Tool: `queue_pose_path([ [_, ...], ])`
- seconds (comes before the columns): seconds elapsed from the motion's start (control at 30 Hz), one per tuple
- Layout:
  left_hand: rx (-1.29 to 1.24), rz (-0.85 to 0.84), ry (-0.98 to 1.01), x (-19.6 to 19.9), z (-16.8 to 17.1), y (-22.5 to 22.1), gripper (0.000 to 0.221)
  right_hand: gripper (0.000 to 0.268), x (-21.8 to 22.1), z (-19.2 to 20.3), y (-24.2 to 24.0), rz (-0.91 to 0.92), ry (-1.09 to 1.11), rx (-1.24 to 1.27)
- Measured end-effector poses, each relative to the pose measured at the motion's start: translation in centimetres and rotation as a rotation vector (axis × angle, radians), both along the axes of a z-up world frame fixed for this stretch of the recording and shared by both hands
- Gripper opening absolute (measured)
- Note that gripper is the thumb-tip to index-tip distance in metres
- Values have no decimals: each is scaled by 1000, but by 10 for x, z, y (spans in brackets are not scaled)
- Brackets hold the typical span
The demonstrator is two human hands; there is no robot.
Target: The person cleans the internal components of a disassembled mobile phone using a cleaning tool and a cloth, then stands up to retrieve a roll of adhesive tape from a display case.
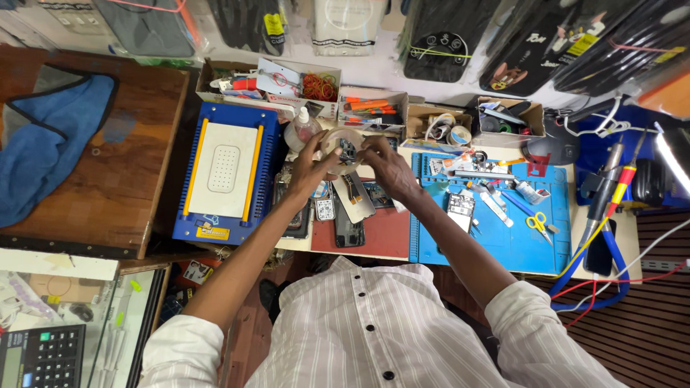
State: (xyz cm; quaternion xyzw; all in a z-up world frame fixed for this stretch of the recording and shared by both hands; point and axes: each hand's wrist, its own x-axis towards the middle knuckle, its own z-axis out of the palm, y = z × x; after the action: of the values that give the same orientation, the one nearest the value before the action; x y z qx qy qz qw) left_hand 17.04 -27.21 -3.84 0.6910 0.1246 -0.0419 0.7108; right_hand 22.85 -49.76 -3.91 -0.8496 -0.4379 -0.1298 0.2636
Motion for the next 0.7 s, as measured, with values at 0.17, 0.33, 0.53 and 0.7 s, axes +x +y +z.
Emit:
queue_pose_path([
  [0.17,24,113,-101,-7,0,5,55,44,-19,-15,0,-86,189,36],
  [0.33,68,176,-7,-24,4,18,47,66,-27,-67,-9,-275,427,-67],
  [0.53,63,132,241,-35,-5,18,47,62,-13,-102,-7,-284,450,-251],
  [0.7,45,187,255,-39,-27,8,51,45,-7,-107,2,-365,561,-212],
])
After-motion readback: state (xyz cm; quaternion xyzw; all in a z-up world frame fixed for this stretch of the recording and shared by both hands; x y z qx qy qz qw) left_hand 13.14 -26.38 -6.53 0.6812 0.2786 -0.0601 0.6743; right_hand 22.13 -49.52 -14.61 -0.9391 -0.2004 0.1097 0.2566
